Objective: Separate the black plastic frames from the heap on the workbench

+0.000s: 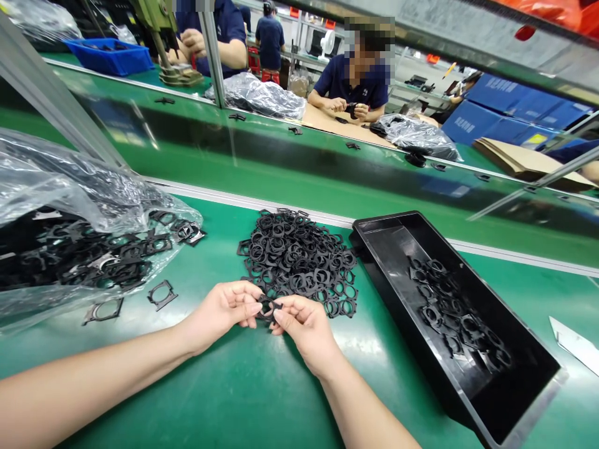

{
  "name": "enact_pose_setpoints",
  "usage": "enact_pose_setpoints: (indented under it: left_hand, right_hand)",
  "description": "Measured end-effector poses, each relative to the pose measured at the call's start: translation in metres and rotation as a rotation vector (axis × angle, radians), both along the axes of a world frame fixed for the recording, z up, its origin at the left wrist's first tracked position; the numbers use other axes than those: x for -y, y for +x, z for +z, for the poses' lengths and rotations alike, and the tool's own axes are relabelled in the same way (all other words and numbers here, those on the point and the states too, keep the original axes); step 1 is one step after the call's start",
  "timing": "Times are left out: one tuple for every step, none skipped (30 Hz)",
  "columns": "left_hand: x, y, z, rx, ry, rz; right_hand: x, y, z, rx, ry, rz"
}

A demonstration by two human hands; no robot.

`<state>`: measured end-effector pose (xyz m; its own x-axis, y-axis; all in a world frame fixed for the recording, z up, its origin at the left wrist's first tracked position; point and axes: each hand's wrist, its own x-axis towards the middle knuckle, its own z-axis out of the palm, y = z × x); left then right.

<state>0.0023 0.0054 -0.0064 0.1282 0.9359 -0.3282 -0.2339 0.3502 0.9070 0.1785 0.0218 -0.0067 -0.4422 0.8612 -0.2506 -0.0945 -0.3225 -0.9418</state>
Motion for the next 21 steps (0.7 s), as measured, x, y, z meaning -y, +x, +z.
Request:
enact_pose_setpoints:
  left_hand:
    - [-0.0008, -0.0001, 0.0001, -0.003, 0.002, 0.005]
    - [-0.0014, -0.0005, 0.0005, -0.006, 0.003, 0.0]
    - [-0.0016, -0.001, 0.0011, -0.005, -0.002, -0.011]
    - [-0.0016, -0.0016, 0.0019, 0.002, -0.013, -0.029]
    - [-0.0012, -0.0022, 0.0027, 0.022, -0.035, -0.045]
    - [-0.0007, -0.0028, 0.0034, 0.056, -0.067, -0.059]
    - [-0.0001, -0.0033, 0.0041, 0.102, -0.1, -0.072]
    - [0.0003, -0.0038, 0.0045, 0.154, -0.131, -0.089]
    - [0.0005, -0.0042, 0.0047, 0.204, -0.158, -0.11]
    - [0.0005, -0.0045, 0.0045, 0.24, -0.176, -0.136]
    - [0.0001, -0.0048, 0.0041, 0.247, -0.179, -0.166]
    - [-0.0005, -0.0051, 0.0035, 0.221, -0.164, -0.194]
    - [-0.0012, -0.0053, 0.0028, 0.172, -0.139, -0.219]
    - [-0.0018, -0.0055, 0.002, 0.113, -0.108, -0.241]
    - [-0.0023, -0.0055, 0.0013, 0.056, -0.078, -0.258]
    - [-0.0024, -0.0054, 0.0006, 0.012, -0.054, -0.269]
    - [-0.0022, -0.0051, 0.0002, -0.015, -0.035, -0.272]
    - [-0.0017, -0.0046, 0.0, -0.032, -0.019, -0.267]
    - [-0.0009, -0.0038, 0.0, -0.047, -0.003, -0.258]
    - [-0.0001, -0.0029, 0.0002, -0.067, 0.017, -0.241]
    - [0.0007, -0.0019, 0.0004, -0.093, 0.038, -0.221]
  right_hand:
    - [-0.0005, 0.0003, -0.0003, 0.014, 0.007, -0.01]
    - [-0.0009, 0.0007, -0.0002, 0.035, 0.02, -0.023]
    - [-0.001, 0.0011, 0.0001, 0.059, 0.035, -0.032]
    - [-0.001, 0.0016, 0.001, 0.081, 0.05, -0.032]
    - [-0.0008, 0.0021, 0.0021, 0.099, 0.061, -0.023]
    - [-0.0006, 0.0026, 0.0035, 0.107, 0.068, -0.007]
    - [-0.0005, 0.0031, 0.0049, 0.103, 0.066, 0.013]
    - [-0.0006, 0.0035, 0.0062, 0.088, 0.052, 0.036]
    - [-0.0009, 0.0038, 0.007, 0.064, 0.027, 0.057]
    - [-0.0013, 0.004, 0.0074, 0.038, -0.005, 0.075]
    - [-0.0019, 0.0041, 0.0073, 0.015, -0.033, 0.085]
    - [-0.0025, 0.0042, 0.0068, 0.002, -0.046, 0.085]
    - [-0.003, 0.0042, 0.006, 0.001, -0.039, 0.078]
    - [-0.0033, 0.0042, 0.0053, 0.009, -0.018, 0.066]
    - [-0.0033, 0.0041, 0.0048, 0.023, 0.01, 0.054]
    - [-0.003, 0.004, 0.0046, 0.037, 0.034, 0.048]
    - [-0.0024, 0.0039, 0.0048, 0.049, 0.049, 0.05]
    - [-0.0016, 0.0038, 0.0054, 0.057, 0.055, 0.062]
    - [-0.0007, 0.0035, 0.0061, 0.062, 0.057, 0.078]
    - [0.0001, 0.0032, 0.0067, 0.068, 0.059, 0.097]
    - [0.0006, 0.0028, 0.0069, 0.075, 0.066, 0.116]
